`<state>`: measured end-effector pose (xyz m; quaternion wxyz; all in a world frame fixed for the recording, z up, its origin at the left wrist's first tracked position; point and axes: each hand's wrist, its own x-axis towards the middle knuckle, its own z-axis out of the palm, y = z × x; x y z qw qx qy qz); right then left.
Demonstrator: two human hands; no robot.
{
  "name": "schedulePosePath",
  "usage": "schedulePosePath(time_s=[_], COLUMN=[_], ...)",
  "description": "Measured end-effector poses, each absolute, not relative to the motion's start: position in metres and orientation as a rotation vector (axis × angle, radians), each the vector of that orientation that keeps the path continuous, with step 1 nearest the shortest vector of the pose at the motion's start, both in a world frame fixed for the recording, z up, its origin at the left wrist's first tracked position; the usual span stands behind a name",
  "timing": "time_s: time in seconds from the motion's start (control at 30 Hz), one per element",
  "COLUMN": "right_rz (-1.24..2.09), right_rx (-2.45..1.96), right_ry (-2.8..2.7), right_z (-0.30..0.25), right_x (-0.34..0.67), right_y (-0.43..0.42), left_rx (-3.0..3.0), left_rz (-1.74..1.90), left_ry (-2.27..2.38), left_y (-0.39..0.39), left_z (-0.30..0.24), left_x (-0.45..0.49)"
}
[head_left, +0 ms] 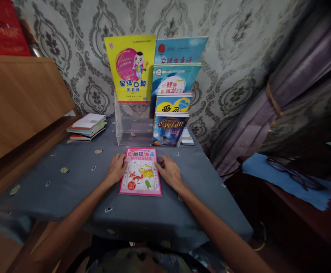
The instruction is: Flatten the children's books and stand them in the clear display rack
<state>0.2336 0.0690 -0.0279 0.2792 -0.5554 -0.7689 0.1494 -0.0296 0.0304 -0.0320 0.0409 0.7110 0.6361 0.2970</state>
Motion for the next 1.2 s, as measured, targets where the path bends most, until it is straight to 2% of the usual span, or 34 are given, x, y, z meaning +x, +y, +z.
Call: schedulePosePath(time_s=[0.3, 0.53, 0.77, 1.2], right_rz=[0.146, 0.325, 0.374, 0.309], right_rx=[-1.292, -0.936, -1.051, -1.317], right_ry=[-2.297, -2.571, -2.627, -2.514], right_z=[-0.016, -0.010, -0.017, -0.022], right_x=[0.215, 0.152, 0.123, 0.190], right_y=[0.065, 0.084, 0.098, 0.111], left_rx=[2.296, 2.321, 2.331, 2.342], left_rz=[0.607, 0.661, 0.642, 0.612], left_ry=[2.033, 1.993, 2.005, 2.023], left_y=[0.062, 0.064, 0.065, 0.063], left_z=[-0.026, -0.028, -0.028, -0.027], left_x=[-0.025, -0.029, -0.029, -0.028])
